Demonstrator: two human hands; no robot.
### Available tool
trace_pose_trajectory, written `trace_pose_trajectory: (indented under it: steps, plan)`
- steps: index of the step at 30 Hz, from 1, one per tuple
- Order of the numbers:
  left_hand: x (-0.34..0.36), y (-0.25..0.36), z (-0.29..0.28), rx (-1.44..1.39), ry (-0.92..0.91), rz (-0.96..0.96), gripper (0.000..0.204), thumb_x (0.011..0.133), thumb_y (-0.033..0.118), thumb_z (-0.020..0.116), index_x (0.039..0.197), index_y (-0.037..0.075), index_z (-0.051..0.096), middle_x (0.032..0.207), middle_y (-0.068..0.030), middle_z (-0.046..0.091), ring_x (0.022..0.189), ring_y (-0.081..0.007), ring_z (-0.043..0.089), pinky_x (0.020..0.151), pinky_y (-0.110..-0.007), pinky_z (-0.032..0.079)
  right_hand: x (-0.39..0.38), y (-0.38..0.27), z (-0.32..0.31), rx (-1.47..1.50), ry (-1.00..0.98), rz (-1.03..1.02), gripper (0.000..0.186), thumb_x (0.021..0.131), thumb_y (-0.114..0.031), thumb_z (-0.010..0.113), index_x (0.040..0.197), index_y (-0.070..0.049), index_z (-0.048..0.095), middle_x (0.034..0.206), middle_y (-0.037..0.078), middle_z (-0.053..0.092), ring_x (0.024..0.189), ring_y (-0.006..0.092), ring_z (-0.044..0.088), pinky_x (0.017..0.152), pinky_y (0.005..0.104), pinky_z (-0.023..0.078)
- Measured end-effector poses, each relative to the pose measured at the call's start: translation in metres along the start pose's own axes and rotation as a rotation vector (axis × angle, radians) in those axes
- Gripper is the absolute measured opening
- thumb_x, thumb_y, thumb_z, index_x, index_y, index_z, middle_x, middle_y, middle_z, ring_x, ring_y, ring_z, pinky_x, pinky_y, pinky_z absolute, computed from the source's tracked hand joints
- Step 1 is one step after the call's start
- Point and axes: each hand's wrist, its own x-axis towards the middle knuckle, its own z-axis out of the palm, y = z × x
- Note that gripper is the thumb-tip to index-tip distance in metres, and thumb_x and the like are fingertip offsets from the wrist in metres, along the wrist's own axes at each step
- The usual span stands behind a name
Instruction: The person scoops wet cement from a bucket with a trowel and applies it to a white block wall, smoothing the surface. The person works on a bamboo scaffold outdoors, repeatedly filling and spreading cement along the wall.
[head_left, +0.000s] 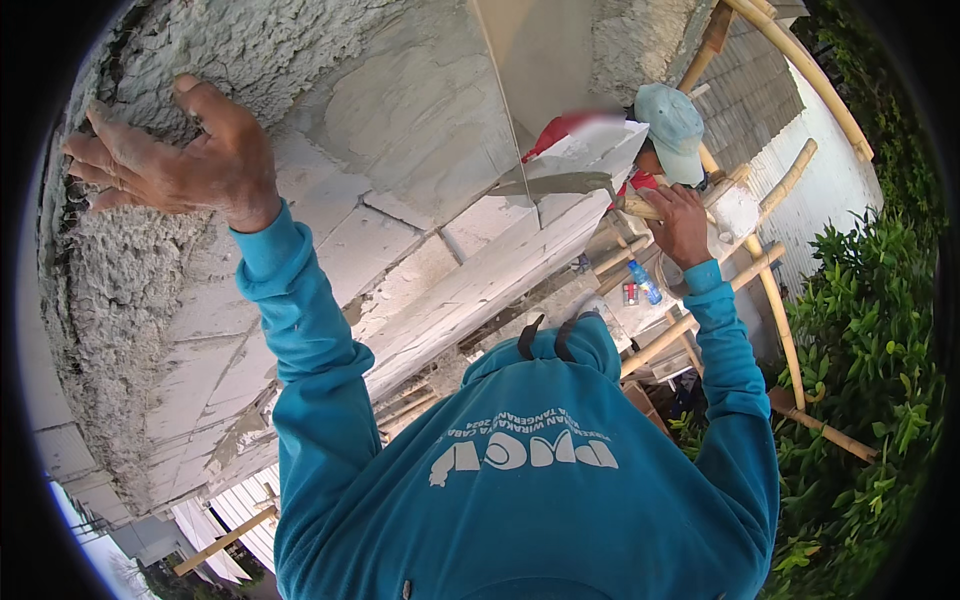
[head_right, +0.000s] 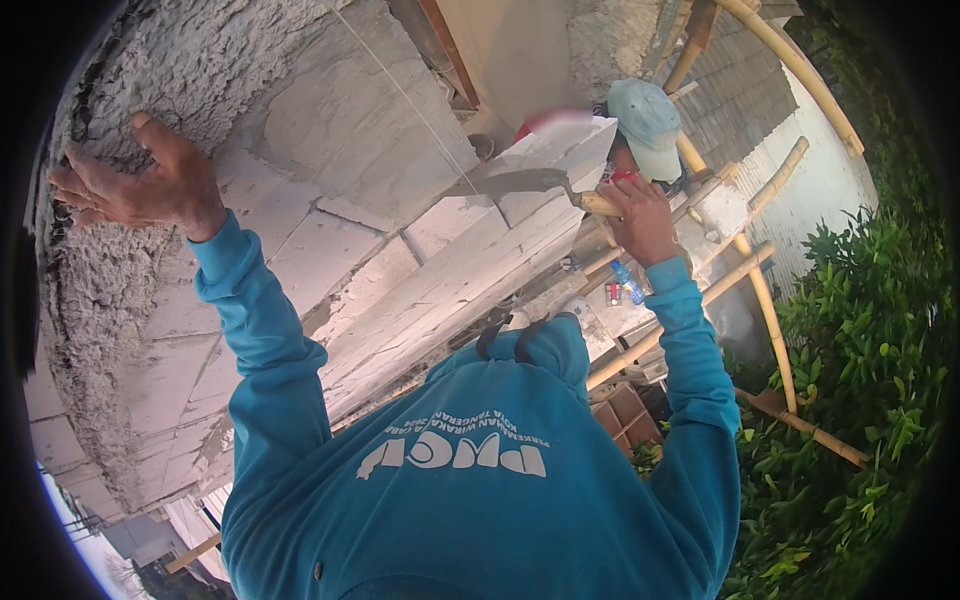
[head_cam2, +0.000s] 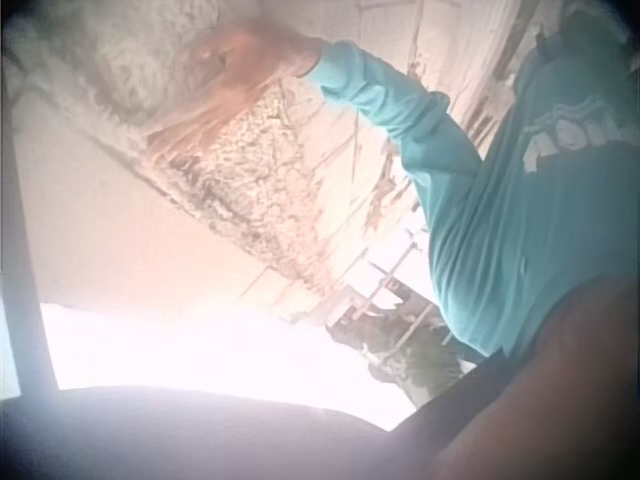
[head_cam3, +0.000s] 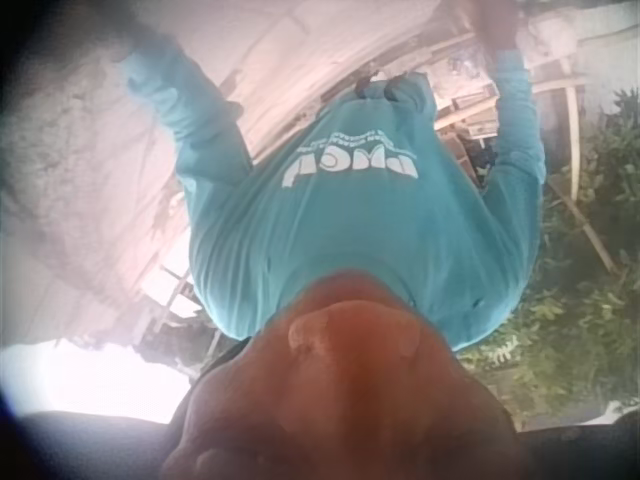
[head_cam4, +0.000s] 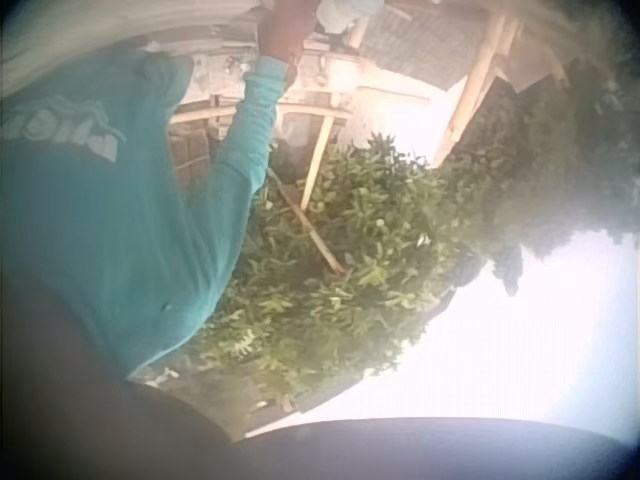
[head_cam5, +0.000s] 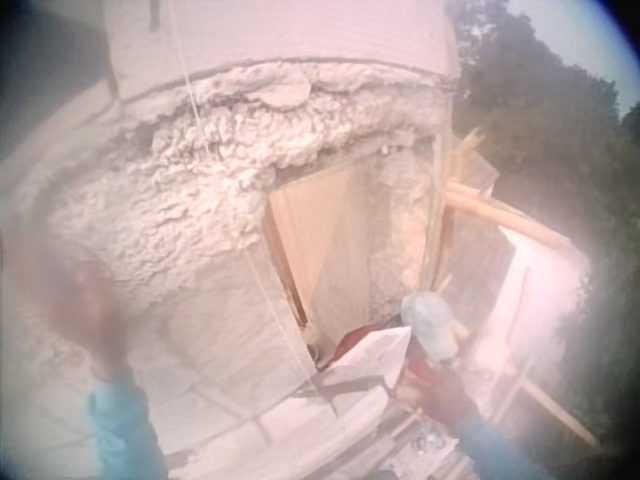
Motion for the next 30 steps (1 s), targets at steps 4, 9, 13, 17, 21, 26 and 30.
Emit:
trace_pose_trajectory:
  steps: [4,9,13,17,21,26,30]
  plan:
    - [-0.001,0.0,-0.003,0.013,-0.037,0.015,0.076,0.08,0.036,0.07,0.142,-0.001,0.047,0.156,-0.0253,0.032,0.149,-0.0422,0.018,0.117,-0.066,-0.002,0.075,-0.029,0.026,-0.005,-0.002,-0.296,0.044,0.07,-0.014,0.077,0.113,-0.017,0.068,0.104,0.002,0.065,0.105,0.0232,0.057,0.096,0.0408,0.041]
    - [0.003,0.005,-0.004,0.012,-0.057,0.022,0.073,0.083,0.036,0.065,0.143,-0.001,0.046,0.157,-0.0267,0.029,0.149,-0.0458,0.016,0.114,-0.07,-0.003,0.118,-0.051,0.075,0.046,0.081,-0.431,0.043,0.069,-0.011,0.076,0.111,-0.017,0.068,0.104,0.002,0.063,0.107,0.0229,0.055,0.099,0.044,0.038]
    - [0.002,0.008,0.001,0.029,-0.052,0.019,0.075,0.084,0.041,0.063,0.144,-0.002,0.046,0.157,-0.0268,0.029,0.149,-0.046,0.017,0.114,-0.071,-0.002,0.117,-0.052,0.086,0.062,0.096,-0.34,0.04,0.069,-0.009,0.074,0.108,-0.016,0.067,0.104,0.002,0.062,0.108,0.0233,0.055,0.1,0.0452,0.037]
    - [-0.001,0.007,0.004,0.051,-0.044,0.05,0.078,0.085,0.046,0.062,0.144,-0.002,0.044,0.156,-0.027,0.03,0.148,-0.0459,0.017,0.114,-0.071,0.0,0.108,-0.043,0.081,0.037,0.15,-0.259,0.037,0.071,-0.008,0.072,0.106,-0.017,0.066,0.103,0.002,0.061,0.107,0.0228,0.055,0.098,0.0459,0.036]
    - [0.001,-0.001,-0.006,0.035,-0.028,0.022,0.076,0.086,0.048,0.064,0.141,-0.002,0.047,0.156,-0.028,0.03,0.148,-0.0463,0.018,0.113,-0.072,0.002,0.076,-0.02,0.073,0.013,0.311,-0.018,0.038,0.065,-0.008,0.074,0.101,-0.017,0.066,0.096,0.002,0.062,0.098,0.0254,0.056,0.091,0.0435,0.038]
    - [0.01,0.009,-0.016,0.062,0.058,0.016,0.073,0.077,0.025,0.065,0.141,0.0,0.044,0.153,-0.0238,0.033,0.146,-0.0418,0.021,0.115,-0.066,0.004,-0.021,0.012,0.098,0.03,0.391,0.397,0.038,0.068,-0.013,0.081,0.102,-0.004,0.066,0.092,0.012,0.068,0.085,0.0342,0.063,0.073,0.0463,0.05]
    - [-0.007,0.041,0.005,-0.115,0.144,-0.131,0.072,0.071,0.027,0.068,0.136,0.002,0.048,0.146,-0.0218,0.039,0.141,-0.0408,0.028,0.114,-0.067,0.009,-0.15,0.09,0.162,0.041,0.259,0.645,0.035,0.089,-0.025,0.069,0.116,-0.003,0.063,0.095,0.015,0.07,0.089,0.0351,0.066,0.083,0.0451,0.053]
